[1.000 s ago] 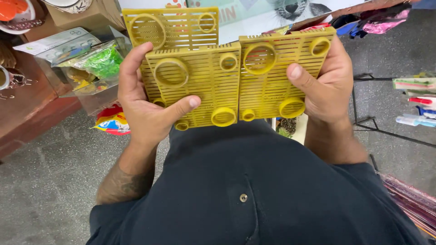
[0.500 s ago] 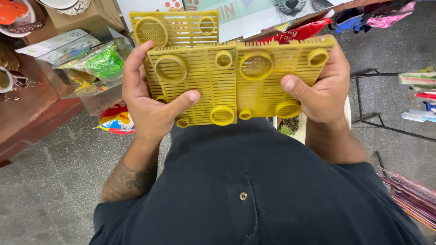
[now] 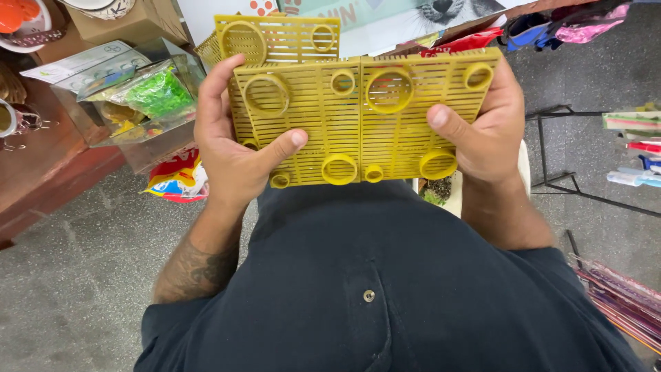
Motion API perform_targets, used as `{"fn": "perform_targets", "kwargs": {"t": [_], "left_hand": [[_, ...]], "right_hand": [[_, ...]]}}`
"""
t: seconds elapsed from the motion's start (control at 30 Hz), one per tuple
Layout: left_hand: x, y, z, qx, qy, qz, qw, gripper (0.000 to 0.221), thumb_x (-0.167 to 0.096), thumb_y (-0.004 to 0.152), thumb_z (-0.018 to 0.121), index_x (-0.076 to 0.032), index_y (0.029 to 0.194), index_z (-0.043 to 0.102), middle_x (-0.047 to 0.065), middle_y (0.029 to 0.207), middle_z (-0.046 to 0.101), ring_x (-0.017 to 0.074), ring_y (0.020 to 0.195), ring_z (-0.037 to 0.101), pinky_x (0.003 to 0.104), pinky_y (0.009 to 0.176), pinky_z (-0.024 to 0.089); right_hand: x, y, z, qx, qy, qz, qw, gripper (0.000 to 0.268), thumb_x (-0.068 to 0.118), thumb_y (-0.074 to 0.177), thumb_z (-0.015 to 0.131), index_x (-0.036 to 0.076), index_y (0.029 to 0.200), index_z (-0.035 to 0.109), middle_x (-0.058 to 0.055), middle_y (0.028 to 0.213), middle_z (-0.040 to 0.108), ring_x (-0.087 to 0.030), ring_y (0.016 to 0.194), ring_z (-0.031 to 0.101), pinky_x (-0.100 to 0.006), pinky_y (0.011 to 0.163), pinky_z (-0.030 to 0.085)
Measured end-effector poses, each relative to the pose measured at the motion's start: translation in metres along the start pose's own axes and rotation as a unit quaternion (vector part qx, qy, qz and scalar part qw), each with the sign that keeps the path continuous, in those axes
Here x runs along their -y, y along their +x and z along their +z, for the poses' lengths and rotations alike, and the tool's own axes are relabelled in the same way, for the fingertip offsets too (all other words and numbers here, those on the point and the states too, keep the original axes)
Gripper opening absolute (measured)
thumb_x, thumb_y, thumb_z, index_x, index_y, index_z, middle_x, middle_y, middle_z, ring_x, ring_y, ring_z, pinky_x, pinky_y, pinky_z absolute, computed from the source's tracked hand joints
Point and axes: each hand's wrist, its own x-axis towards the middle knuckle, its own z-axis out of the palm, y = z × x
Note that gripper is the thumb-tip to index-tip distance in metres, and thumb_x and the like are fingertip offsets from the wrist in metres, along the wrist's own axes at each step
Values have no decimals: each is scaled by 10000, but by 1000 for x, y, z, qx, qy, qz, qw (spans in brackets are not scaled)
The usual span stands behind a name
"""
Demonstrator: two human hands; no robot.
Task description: The person picks up two yellow plastic grid panels, aligns and interlocks them, then places the assembled unit into a glass display case. They repeat the process with another pair of panels, interlocking them and placing the second assembled unit into the same case.
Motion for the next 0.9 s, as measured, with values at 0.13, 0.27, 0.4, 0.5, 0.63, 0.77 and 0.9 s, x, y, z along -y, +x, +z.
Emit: {"fn": "perform_targets", "kwargs": {"t": [0.13, 0.27, 0.4, 0.5, 0.63, 0.77, 0.9], "left_hand": [[4, 0, 2, -7, 4, 10, 1000, 793, -163, 857, 901, -91, 1488, 424, 103, 1427, 535, 190, 1260, 591, 318, 1106, 534], [2, 1, 3, -14, 29, 16, 999, 774, -166, 871, 896, -99, 1486, 431, 102, 1411, 546, 191, 1253, 592, 320, 1100, 529], [4, 2, 3, -17, 42, 18, 999, 772, -130, 870, 899, -96, 1482, 430, 114, 1415, 551, 199, 1258, 598, 322, 1097, 538], [10, 0, 4, -30, 60, 17, 998, 777, -134, 854, 911, -89, 1478, 450, 97, 1476, 512, 200, 1320, 576, 318, 1153, 501], [12, 1, 3, -38, 108, 29, 993, 771, -159, 858, 921, -88, 1474, 462, 101, 1484, 503, 227, 1378, 541, 347, 1209, 463], [11, 3, 3, -48, 152, 47, 986, 765, -193, 874, 924, -91, 1482, 470, 87, 1486, 522, 233, 1397, 538, 363, 1236, 434], [5, 7, 6, -40, 108, 36, 993, 760, -160, 874, 899, -89, 1485, 453, 80, 1491, 505, 214, 1377, 537, 335, 1213, 453]], "right_hand": [[-1, 2, 1, 1, 2, 14, 1000, 396, 103, 1016, 700, 36, 1343, 487, -171, 1308, 660, -310, 1206, 699, -410, 1070, 640], [-3, 4, 2, -38, 46, 84, 995, 466, 151, 967, 764, 46, 1348, 518, -126, 1290, 682, -240, 1158, 702, -362, 1035, 624], [-9, 5, -6, -8, 63, 133, 989, 567, 175, 946, 764, 48, 1403, 453, -140, 1347, 651, -231, 1196, 680, -346, 1058, 602], [-8, 4, -8, -2, 47, 180, 983, 655, 105, 881, 789, 72, 1419, 418, -114, 1344, 626, -248, 1248, 655, -378, 1124, 584], [6, 6, 0, 9, 17, 232, 972, 937, 52, 796, 810, 72, 1555, 260, -197, 1343, 629, -313, 1221, 683, -444, 1107, 607], [-13, -6, -11, 1, 23, 219, 976, 1018, 5, 812, 797, 84, 1624, 189, -208, 1361, 630, -288, 1210, 678, -428, 1068, 612], [-22, -10, -14, -33, 152, 208, 966, 1006, 8, 809, 807, 74, 1641, 245, -151, 1436, 614, -274, 1239, 677, -442, 1101, 591]]}}
